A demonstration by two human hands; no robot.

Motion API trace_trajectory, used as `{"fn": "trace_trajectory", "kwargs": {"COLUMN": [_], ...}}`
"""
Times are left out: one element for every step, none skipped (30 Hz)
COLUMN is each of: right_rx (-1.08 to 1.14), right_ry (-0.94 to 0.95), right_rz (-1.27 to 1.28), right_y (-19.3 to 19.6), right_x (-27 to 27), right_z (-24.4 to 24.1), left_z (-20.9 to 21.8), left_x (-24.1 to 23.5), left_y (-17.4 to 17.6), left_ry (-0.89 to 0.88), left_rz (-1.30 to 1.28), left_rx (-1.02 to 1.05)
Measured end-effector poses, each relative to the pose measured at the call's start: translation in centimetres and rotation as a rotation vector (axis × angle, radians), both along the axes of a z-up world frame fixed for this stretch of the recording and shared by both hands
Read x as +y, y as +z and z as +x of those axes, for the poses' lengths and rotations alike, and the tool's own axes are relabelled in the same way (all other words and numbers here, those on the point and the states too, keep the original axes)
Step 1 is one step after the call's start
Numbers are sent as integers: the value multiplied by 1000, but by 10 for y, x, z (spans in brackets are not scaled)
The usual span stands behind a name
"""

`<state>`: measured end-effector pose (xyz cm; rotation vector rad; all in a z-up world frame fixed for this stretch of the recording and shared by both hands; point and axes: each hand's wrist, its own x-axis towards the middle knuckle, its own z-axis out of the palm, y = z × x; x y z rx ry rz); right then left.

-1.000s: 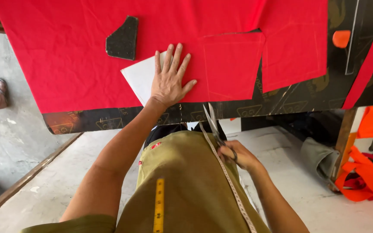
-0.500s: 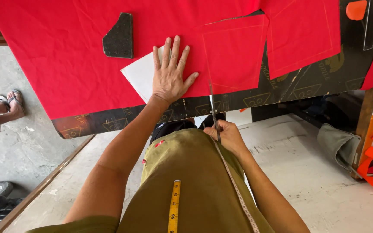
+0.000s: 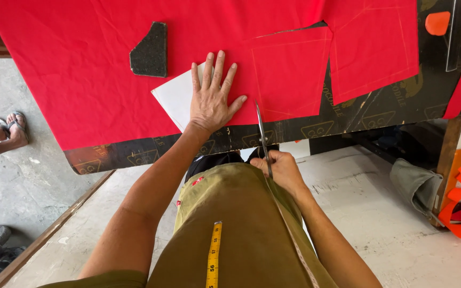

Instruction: The person is tracing a pattern onto red fabric using a template and chalk, then cutting the fabric with scissors.

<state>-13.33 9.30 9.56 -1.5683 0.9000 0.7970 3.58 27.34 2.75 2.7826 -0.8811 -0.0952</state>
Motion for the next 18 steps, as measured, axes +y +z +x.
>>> {"fn": "trace_trajectory", "kwargs": {"right_rx": [-9,-5,-6,-16,-19,-44,-68,-70,-66,-58,-57,-60,-62,-62,-121,-182,-185,-178], "right_ry": [83,83,108,135,138,82,26,33,41,48,52,97,142,144,116,89,92,82], "right_rz": [-41,-41,-56,-73,-76,-58,-39,-40,-54,-67,-67,-74,-82,-83,-106,-130,-132,-142], "right_y": [-5,-6,-7,-9,-6,-3,0,1,2,3,6,9,12,-5,-22,-39,-37,-34], "right_x": [-1,0,2,2,3,4,6,6,7,7,9,9,10,9,7,5,6,7], "right_z": [4,11,17,27,27,27,27,28,28,27,35,43,52,49,45,43,43,43], "left_z": [-1,-2,-2,0,0,0,0,0,1,0,-1,-1,0,1,2,3,3,2], "left_x": [0,1,1,0,0,0,1,1,1,1,3,2,2,1,-1,-3,-3,-2], "left_y": [0,0,1,1,1,2,2,1,1,0,1,1,2,3,5,6,5,5], "left_ry": [-1,-1,-3,-3,0,2,4,10,7,2,6,7,7,9,36,62,64,61], "left_rz": [1,1,3,1,-2,-11,-20,-22,-20,-17,-18,-29,-39,-40,20,78,76,67], "left_rx": [5,10,25,33,29,20,10,8,14,23,24,6,-11,-12,153,317,315,303]}}
